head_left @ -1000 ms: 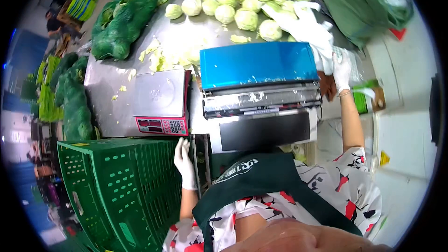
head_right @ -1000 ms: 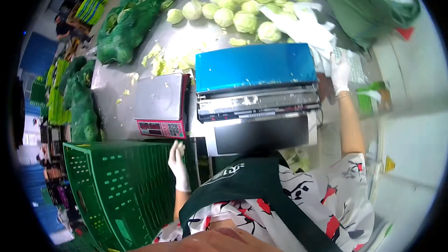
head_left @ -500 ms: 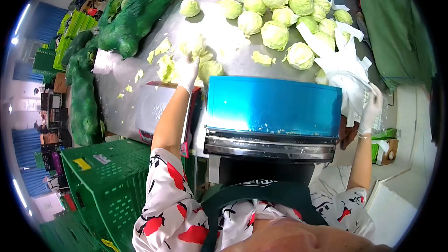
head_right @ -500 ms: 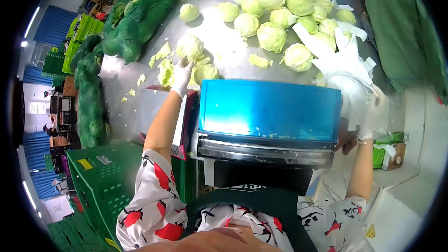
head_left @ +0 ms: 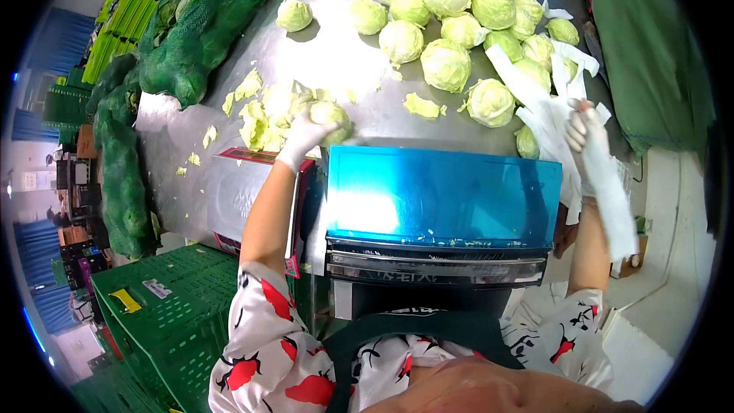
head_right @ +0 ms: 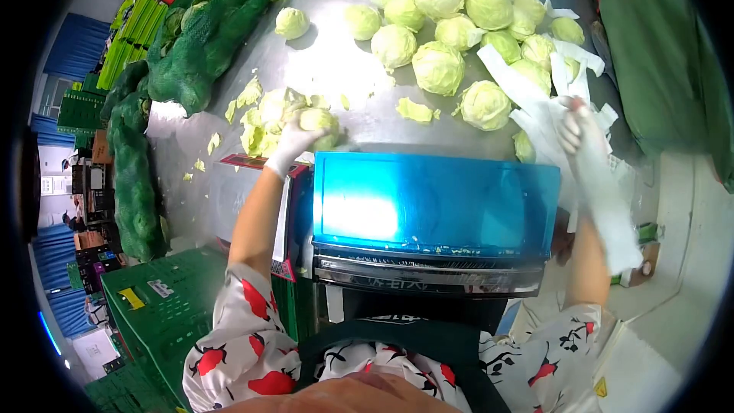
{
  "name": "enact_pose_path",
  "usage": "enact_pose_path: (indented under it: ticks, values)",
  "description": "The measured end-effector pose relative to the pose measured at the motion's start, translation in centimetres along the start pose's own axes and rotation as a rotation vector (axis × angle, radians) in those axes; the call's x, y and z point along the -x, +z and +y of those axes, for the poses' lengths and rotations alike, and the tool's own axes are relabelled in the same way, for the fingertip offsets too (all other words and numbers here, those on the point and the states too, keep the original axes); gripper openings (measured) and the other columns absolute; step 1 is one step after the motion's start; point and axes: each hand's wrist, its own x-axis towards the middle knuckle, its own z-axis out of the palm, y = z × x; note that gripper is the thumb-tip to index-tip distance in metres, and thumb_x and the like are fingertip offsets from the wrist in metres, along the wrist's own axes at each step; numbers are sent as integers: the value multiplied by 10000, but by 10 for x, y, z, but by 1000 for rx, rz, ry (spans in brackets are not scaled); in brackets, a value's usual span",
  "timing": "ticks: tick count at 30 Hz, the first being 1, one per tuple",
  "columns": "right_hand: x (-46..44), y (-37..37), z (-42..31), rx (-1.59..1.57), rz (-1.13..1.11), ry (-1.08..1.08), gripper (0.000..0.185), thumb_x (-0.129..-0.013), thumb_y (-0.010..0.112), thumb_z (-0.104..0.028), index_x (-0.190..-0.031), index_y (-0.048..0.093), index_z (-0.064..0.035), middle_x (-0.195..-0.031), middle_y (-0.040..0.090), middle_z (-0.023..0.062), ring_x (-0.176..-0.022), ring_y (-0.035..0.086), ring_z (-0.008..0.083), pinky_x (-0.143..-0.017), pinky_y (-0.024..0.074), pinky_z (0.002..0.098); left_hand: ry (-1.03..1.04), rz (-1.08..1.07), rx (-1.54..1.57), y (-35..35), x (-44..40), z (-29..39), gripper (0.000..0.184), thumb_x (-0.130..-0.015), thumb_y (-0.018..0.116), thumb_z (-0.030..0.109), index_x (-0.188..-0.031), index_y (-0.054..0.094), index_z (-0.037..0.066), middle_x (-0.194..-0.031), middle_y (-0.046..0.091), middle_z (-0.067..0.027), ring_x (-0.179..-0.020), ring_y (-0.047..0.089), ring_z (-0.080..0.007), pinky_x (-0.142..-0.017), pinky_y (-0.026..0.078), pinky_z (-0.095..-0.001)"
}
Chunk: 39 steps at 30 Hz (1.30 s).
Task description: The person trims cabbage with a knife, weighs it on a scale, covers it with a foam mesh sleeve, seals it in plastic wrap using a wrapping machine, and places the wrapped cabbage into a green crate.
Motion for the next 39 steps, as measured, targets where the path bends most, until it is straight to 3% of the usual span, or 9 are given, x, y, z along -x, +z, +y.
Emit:
enact_pose_path:
  ticks: [4, 10, 14, 18, 20, 23, 26, 31, 39]
  values:
    - [-32, 71, 3, 188, -170, 91, 261, -956, 490, -143, -1151, 586, 2, -755, 517, -31, -584, 410, 50, -546, 344, 193, 26, 251, 536, -46, 79, 32, 876, -739, 837, 307, -1407, 375, -21, -1289, 540, -203, -1169, 566, -249, -940, 512, -355]
    - [-135, 158, 63, 609, -444, -76, 237, -919, 532, -105, -1068, 667, 20, -1020, 674, 60, -913, 615, 167, -851, 473, 290, 36, 658, -191, -98, 192, -41, 837, -659, 866, 304, -1317, 468, -26, -1220, 521, -179, -1135, 554, -297, -998, 453, -403]
    - [-235, 213, 128, 824, -336, -255, 277, -911, 630, -209, -1088, 669, 1, -983, 705, 85, -889, 650, 138, -793, 504, 269, -87, 691, -319, -98, 224, -57, 861, -628, 872, 292, -1328, 482, -22, -1201, 536, -192, -1142, 553, -326, -1006, 446, -416]
    - [-227, 293, 117, 1487, -202, -490, 636, -800, 721, -460, -1189, 612, 31, -1120, 691, 184, -1047, 663, 293, -897, 516, 373, -150, 632, -264, -90, 236, -71, 1032, -662, 867, 282, -1473, 309, -26, -1432, 410, -253, -1326, 427, -369, -1114, 350, -430]
    - [-285, 309, 120, 1640, -158, -623, 823, -752, 703, -600, -1296, 550, -2, -1286, 586, 221, -1121, 614, 369, -935, 487, 445, -81, 799, -153, -94, 236, -72, 1049, -709, 843, 261, -1513, 232, -22, -1494, 346, -248, -1394, 350, -357, -1158, 281, -428]
    - [-305, 331, 146, 1741, -167, -665, 913, -725, 691, -650, -1337, 490, -3, -1339, 527, 218, -1182, 576, 376, -949, 478, 453, -145, 943, -84, -82, 270, -69, 913, -786, 769, 130, -1518, 239, -3, -1515, 341, -222, -1410, 338, -325, -1165, 265, -428]
    - [-327, 342, 176, 1812, -201, -575, 1126, -695, 732, -616, -1497, 247, 7, -1425, 473, 235, -1264, 528, 368, -1014, 452, 428, -201, 988, -75, -56, 301, -75, 932, -783, 755, 68, -1534, 205, 23, -1526, 329, -205, -1410, 343, -314, -1154, 274, -442]
    - [-362, 353, 204, 1806, -187, -553, 1091, -701, 807, -456, -1500, 227, 9, -1359, 534, 260, -1202, 577, 380, -989, 481, 452, -275, 996, -56, -35, 322, -79, 958, -797, 716, 76, -1560, 135, 66, -1555, 279, -186, -1433, 310, -308, -1160, 259, -468]
    - [-340, 361, 210, 1823, 11, -570, 743, -700, 781, -515, -1192, 576, 2, -1162, 646, 244, -1065, 641, 384, -889, 523, 474, -100, 856, -183, -50, 256, -75, 1295, -595, 910, 354, -1539, 97, -1, -1557, 204, -224, -1450, 224, -357, -1182, 219, -459]
